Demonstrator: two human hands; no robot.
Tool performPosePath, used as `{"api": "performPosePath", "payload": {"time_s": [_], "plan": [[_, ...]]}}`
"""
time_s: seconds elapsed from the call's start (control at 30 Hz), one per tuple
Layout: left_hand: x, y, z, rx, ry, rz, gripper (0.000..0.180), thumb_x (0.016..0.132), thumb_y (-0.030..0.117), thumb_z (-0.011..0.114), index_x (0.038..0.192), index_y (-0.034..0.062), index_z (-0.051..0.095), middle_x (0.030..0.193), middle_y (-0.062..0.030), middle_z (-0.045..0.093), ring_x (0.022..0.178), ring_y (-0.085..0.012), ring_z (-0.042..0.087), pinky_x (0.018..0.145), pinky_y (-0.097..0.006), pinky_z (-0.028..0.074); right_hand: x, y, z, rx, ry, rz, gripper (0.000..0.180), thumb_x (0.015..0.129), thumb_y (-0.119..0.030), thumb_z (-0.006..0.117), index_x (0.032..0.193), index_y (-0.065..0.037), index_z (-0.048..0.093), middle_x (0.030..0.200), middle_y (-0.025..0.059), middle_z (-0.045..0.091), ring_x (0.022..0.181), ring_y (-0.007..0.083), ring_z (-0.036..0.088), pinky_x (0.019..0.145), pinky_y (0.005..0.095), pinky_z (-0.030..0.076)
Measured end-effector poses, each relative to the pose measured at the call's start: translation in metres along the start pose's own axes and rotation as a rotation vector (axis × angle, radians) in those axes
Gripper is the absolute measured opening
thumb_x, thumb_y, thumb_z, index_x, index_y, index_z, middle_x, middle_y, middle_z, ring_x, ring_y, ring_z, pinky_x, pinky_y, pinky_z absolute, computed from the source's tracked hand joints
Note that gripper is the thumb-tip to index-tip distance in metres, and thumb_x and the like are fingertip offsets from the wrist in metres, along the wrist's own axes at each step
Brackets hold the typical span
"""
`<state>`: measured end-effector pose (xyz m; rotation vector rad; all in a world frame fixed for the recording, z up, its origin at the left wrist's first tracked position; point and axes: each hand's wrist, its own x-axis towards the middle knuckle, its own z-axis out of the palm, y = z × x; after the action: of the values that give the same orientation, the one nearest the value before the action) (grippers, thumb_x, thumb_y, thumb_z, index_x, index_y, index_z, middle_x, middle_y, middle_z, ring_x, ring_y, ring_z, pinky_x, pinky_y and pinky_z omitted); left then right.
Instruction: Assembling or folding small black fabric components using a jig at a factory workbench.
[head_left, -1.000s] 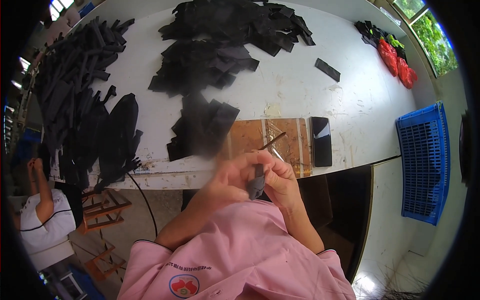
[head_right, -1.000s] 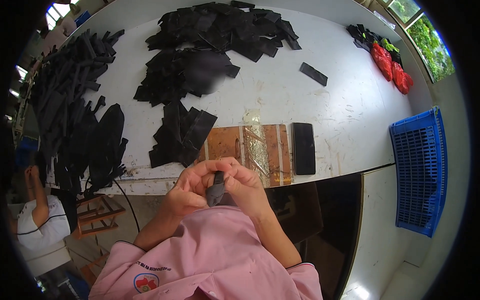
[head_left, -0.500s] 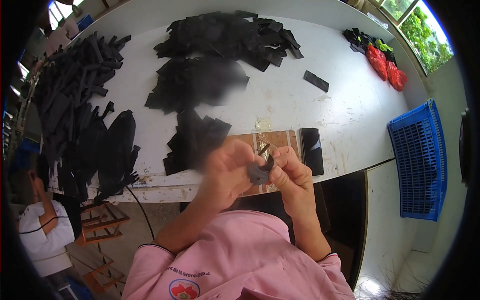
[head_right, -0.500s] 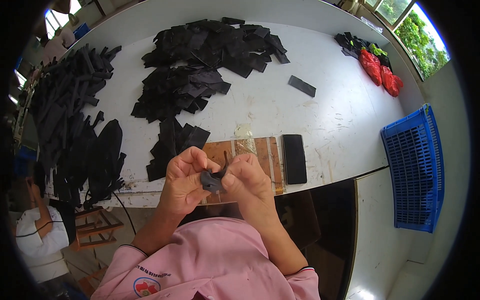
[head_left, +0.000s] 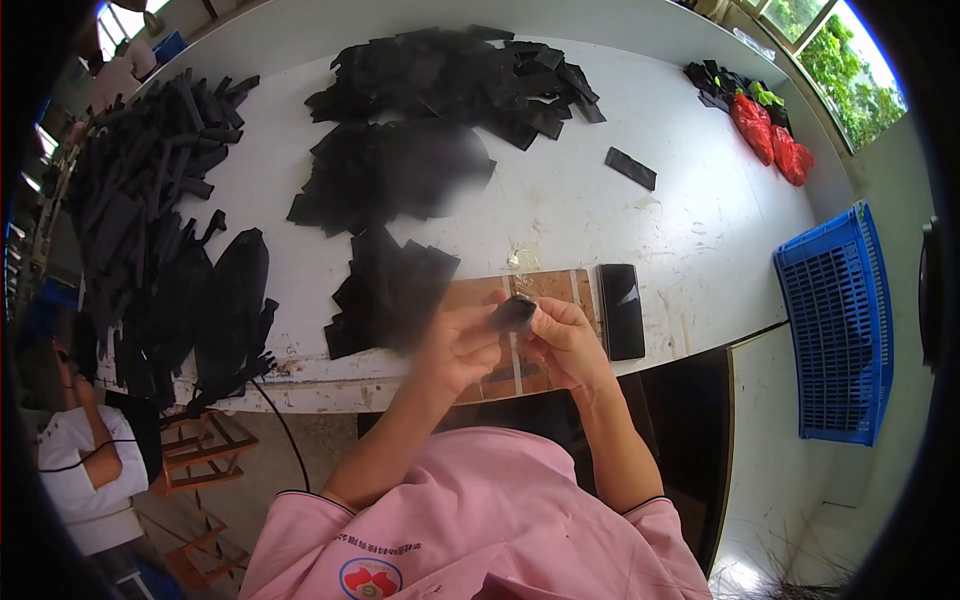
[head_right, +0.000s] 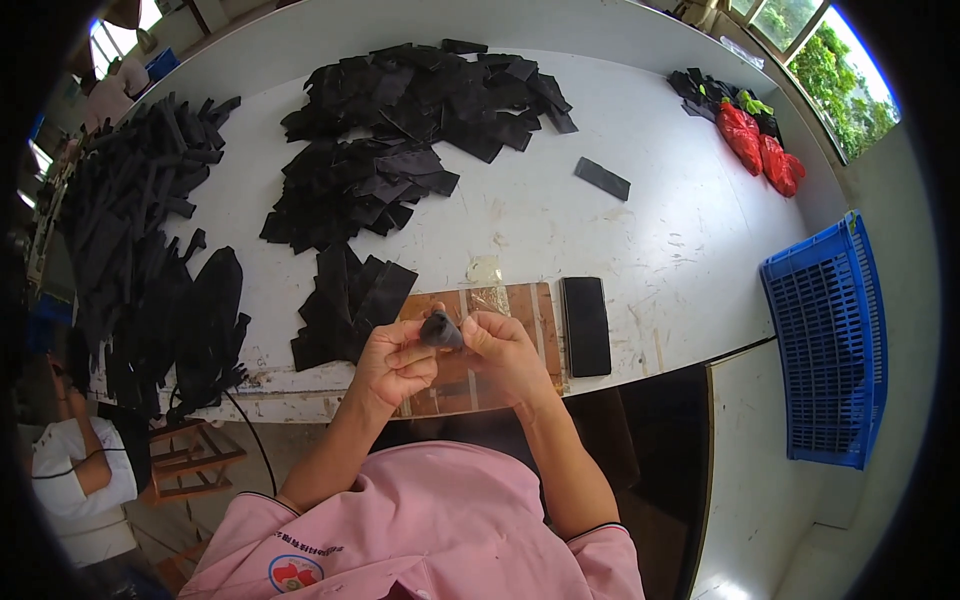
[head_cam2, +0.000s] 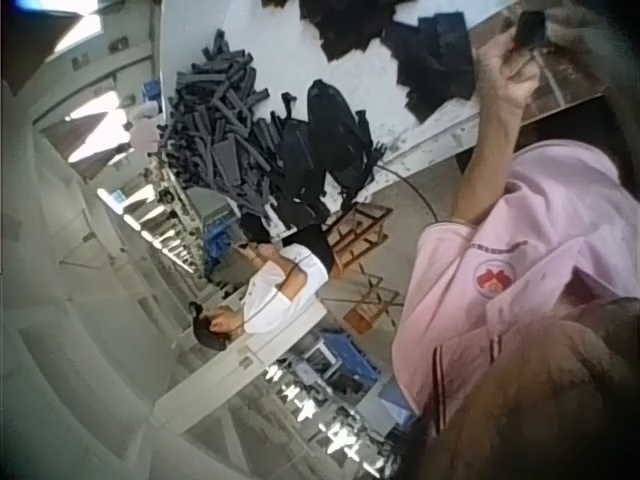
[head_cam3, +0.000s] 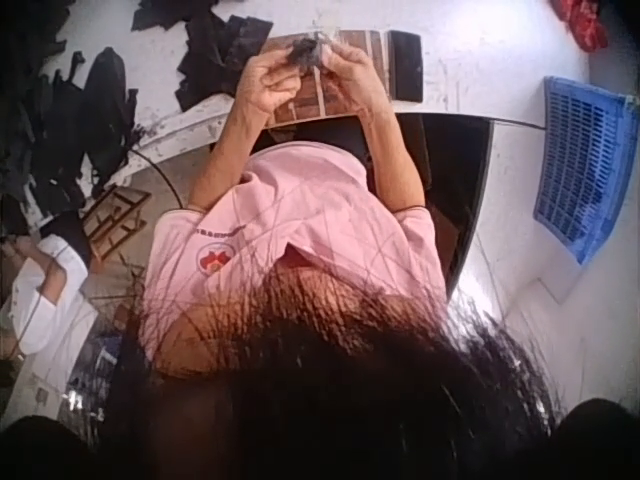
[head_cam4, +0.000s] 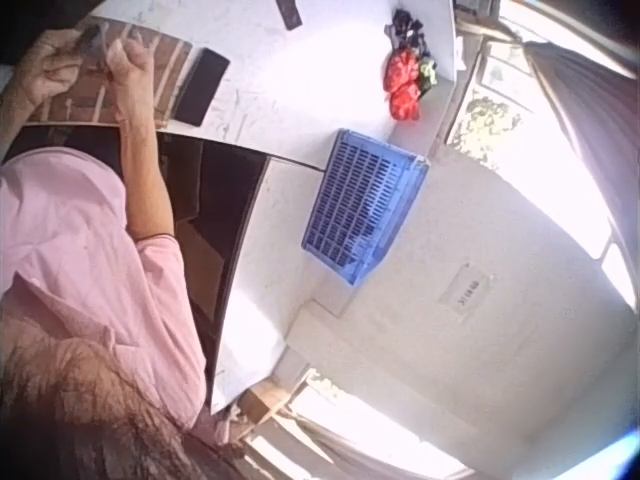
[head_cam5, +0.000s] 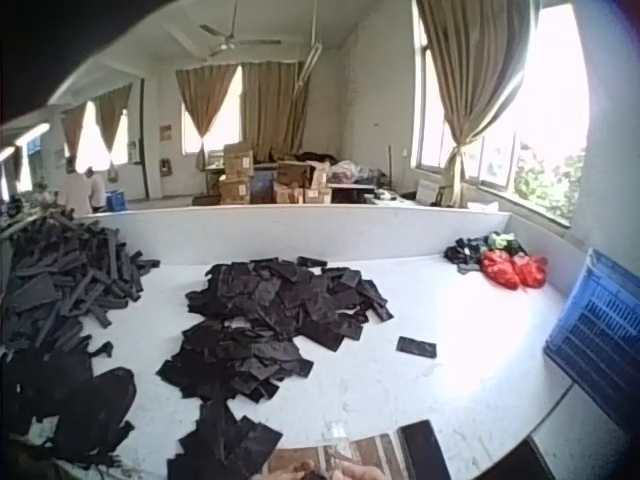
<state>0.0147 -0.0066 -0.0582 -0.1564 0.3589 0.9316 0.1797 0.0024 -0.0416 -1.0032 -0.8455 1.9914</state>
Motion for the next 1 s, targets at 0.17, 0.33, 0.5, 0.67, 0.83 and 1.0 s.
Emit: {"api": "performPosePath", "payload": {"time_s": [0.17, 0.33, 0.5, 0.67, 0.83, 1.0], "plan": [[-0.028, -0.020, 0.038, 0.560, -0.257, 0.373, 0.037, 0.079, 0.000, 0.056, 0.112, 0.0007, 0.039, 0.084, -0.0070, 0.059, 0.044, -0.0004, 0.036, 0.036, -0.013, 0.023, 0.005, -0.017, 0.000, -0.076, -0.149, -0.031, 0.021, 0.085, -0.026, 0.054, 0.071, -0.009, 0.053, 0.066, -0.0058, 0.043, 0.057, 0.0032, 0.036, 0.051, 0.0182, 0.030], [-0.019, -0.020, 0.012, 0.889, 0.056, 0.366, 0.032, 0.081, 0.004, 0.056, 0.109, 0.0007, 0.043, 0.086, -0.0051, 0.059, 0.048, -0.0005, 0.040, 0.039, -0.013, 0.027, 0.014, 0.010, -0.012, 0.027, -0.217, -0.043, 0.022, 0.086, -0.025, 0.052, 0.074, -0.007, 0.053, 0.071, -0.0043, 0.049, 0.065, 0.0041, 0.042, 0.057, 0.0203, 0.035], [-0.017, -0.013, 0.028, 1.468, 0.048, 0.916, 0.030, 0.078, 0.001, 0.058, 0.107, -0.0011, 0.050, 0.090, -0.0088, 0.059, 0.086, -0.0120, 0.053, 0.073, -0.022, 0.042, 0.016, 0.007, -0.012, -0.419, -0.070, -0.197, 0.022, 0.087, -0.024, 0.050, 0.078, -0.004, 0.054, 0.072, -0.0009, 0.050, 0.064, 0.0060, 0.044, 0.058, 0.0217, 0.039], [-0.017, -0.012, 0.042, 1.159, -0.127, 0.893, 0.013, 0.077, 0.004, 0.059, 0.089, -0.0011, 0.061, 0.092, -0.0105, 0.060, 0.095, -0.0199, 0.052, 0.083, -0.031, 0.040, -0.006, -0.023, 0.012, -0.717, 0.124, -0.694, 0.024, 0.079, -0.024, 0.058, 0.089, -0.002, 0.056, 0.075, 0.0051, 0.050, 0.066, 0.0151, 0.048, 0.056, 0.0265, 0.041], [-0.023, -0.014, 0.035, 0.953, -0.020, 0.762, 0.011, 0.078, 0.005, 0.059, 0.087, -0.0005, 0.061, 0.090, -0.0124, 0.060, 0.091, -0.0194, 0.054, 0.080, -0.032, 0.043, -0.006, -0.010, 0.004, -1.490, 0.107, -0.908, 0.021, 0.070, -0.022, 0.063, 0.077, -0.005, 0.054, 0.068, 0.0052, 0.049, 0.068, 0.0233, 0.052, 0.053, 0.0337, 0.043], [-0.003, -0.011, 0.024, 0.914, -0.089, 0.612, 0.014, 0.075, 0.006, 0.063, 0.087, -0.0004, 0.061, 0.096, -0.0106, 0.057, 0.086, -0.0134, 0.054, 0.068, -0.023, 0.045, -0.002, 0.000, 0.001, -1.315, 0.069, -0.770, 0.019, 0.069, -0.010, 0.060, 0.085, -0.002, 0.054, 0.075, 0.0114, 0.053, 0.068, 0.0316, 0.051, 0.059, 0.0378, 0.043]]}}
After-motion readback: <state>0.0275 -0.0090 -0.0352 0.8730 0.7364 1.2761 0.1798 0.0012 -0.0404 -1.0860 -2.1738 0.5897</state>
